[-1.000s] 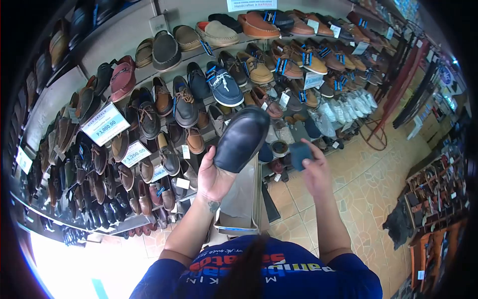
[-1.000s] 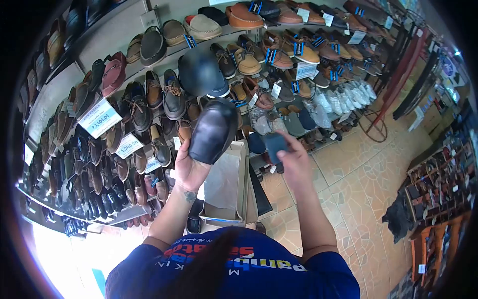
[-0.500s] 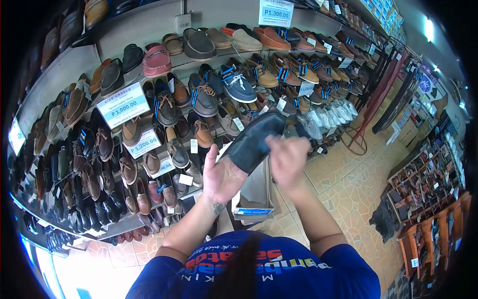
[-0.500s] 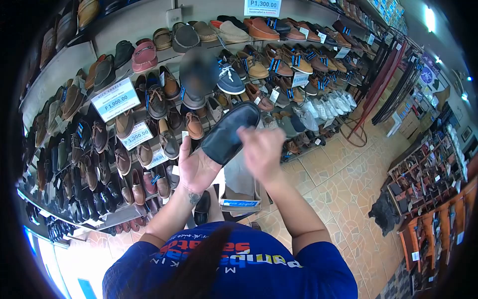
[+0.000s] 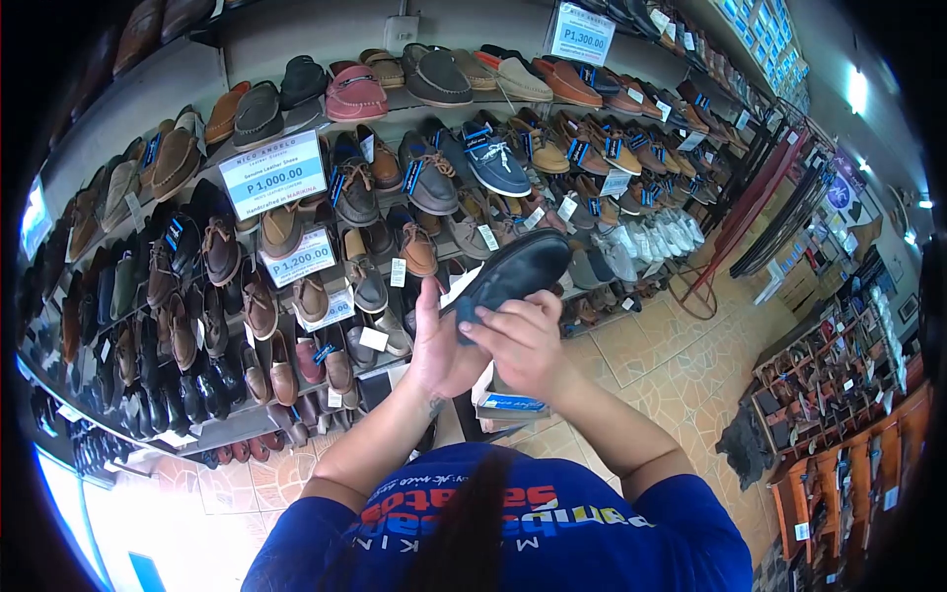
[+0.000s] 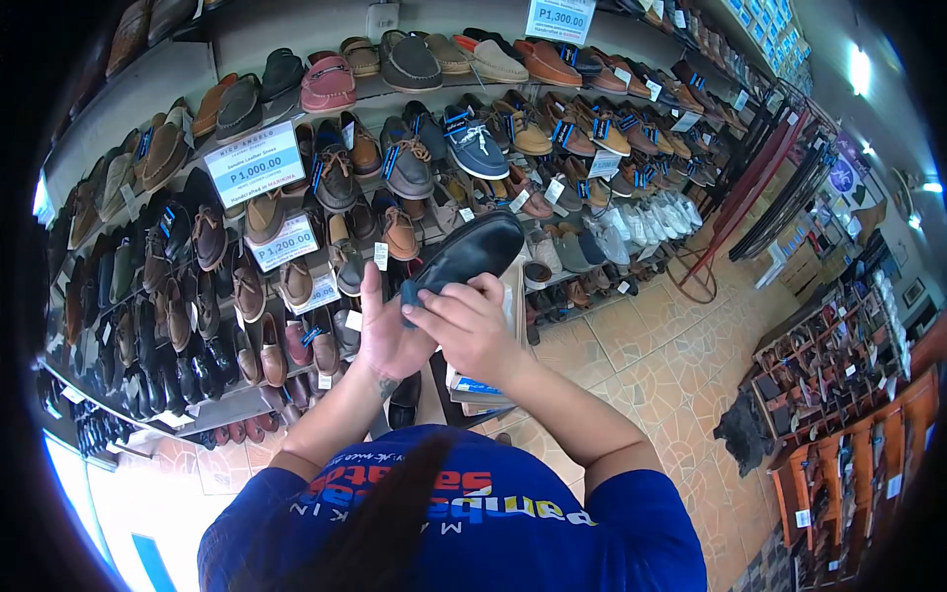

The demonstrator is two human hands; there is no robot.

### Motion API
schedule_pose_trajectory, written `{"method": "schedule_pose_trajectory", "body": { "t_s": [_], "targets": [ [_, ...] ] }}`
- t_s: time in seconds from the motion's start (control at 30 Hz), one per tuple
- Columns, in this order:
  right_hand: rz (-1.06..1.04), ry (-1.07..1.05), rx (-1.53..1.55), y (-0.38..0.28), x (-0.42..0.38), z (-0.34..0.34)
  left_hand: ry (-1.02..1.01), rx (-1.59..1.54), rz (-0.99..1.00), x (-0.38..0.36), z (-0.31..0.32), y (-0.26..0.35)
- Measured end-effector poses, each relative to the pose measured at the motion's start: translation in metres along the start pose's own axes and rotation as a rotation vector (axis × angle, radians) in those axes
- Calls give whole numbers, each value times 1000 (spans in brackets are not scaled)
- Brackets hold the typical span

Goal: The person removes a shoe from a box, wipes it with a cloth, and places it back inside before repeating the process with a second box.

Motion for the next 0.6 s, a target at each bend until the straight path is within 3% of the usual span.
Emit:
{"method": "schedule_pose_trajectory", "body": {
  "t_s": [0.03, 0.13, 0.17, 0.27, 0.33, 0.4, 0.43, 0.53, 0.6],
  "targets": [
    [-76, -22, -113, 7, 2, -7, -22, -24, 30, 0, 7, 2],
    [129, 156, -393, 58, 9, -51, -63, 155, 63, -3, 15, 0],
    [203, 195, -292, 62, 9, -53, -53, 251, 71, -2, 9, -2],
    [-1, 37, 16, 11, 7, -14, -44, 482, 38, -4, -1, -8],
    [-42, -31, -87, 21, 16, -35, 136, 506, 251, -4, -7, -11],
    [136, 89, -270, 61, 14, -59, 106, 982, -4, -10, -41, -11],
    [208, 115, -188, 70, 14, -59, 125, 1113, -1, -11, -23, -2],
    [172, -109, 81, 35, 21, -27, 136, 1366, -167, -7, -7, 2],
    [116, -154, 113, 30, 19, -24, 99, 1472, -80, -4, -23, -10]
  ]
}}
Point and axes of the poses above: each hand's wrist, its own x-axis towards the middle knuckle, its own z-axis out of the palm, y = z × x, the point moved 5 cm from there along x, towards the middle knuckle, and after that the axes turned 15 degrees about x, right-handed, at the moved point
